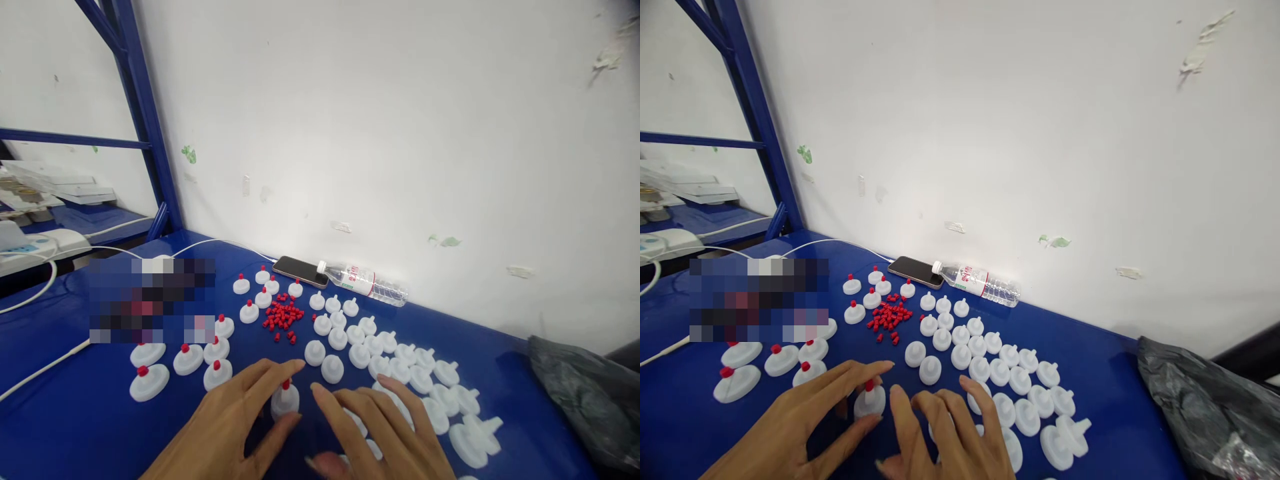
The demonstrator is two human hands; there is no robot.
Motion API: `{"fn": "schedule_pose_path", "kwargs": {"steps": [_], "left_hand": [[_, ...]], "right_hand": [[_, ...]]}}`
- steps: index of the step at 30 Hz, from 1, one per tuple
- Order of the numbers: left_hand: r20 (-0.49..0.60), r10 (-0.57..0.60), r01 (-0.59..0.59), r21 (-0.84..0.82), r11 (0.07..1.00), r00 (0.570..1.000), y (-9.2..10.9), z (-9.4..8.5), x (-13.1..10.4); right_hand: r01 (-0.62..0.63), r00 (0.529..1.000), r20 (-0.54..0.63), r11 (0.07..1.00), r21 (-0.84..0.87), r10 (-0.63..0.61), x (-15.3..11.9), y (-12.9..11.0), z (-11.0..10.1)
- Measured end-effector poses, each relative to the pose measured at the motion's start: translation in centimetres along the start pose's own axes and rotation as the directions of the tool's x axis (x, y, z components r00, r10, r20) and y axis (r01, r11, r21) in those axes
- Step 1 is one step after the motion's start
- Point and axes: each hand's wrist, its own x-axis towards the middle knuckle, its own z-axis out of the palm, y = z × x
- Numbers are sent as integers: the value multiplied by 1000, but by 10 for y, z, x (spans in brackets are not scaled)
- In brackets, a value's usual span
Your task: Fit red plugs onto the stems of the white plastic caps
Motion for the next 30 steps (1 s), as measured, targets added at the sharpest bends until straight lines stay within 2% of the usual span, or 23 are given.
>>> {"fn": "schedule_pose_path", "kwargs": {"steps": [3, 6, 12, 16, 21, 23, 27, 30], "left_hand": [[-5, 42, -41, 118, 992, 999, -6, 3, 3], [-11, 8, -5, 216, 976, 1000, -8, 3, 6], [-60, 28, 0, 438, 899, 998, -9, -4, 13], [-85, 94, -37, 514, 857, 992, -10, -5, 14], [-169, 272, -129, 578, 806, 947, -6, -5, 14], [-140, 325, -181, 602, 778, 935, -3, -4, 13], [-12, 411, -304, 652, 694, 912, -1, -4, 10], [37, 436, -345, 672, 656, 899, -1, -3, 8]], "right_hand": [[-94, 995, -11, 994, 55, 95, -2, 3, 3], [-167, 985, -18, 979, 120, 170, -2, 4, 0], [-172, 984, -21, 976, 130, 176, 0, 8, -5], [-173, 983, -43, 976, 132, 180, 1, 9, -6], [-198, 978, -35, 972, 126, 203, 1, 8, -7], [-194, 980, -27, 974, 114, 198, 0, 9, -7], [-161, 987, -3, 983, 83, 162, -3, 10, -7], [-136, 991, 14, 989, 52, 135, -4, 13, -7]]}}
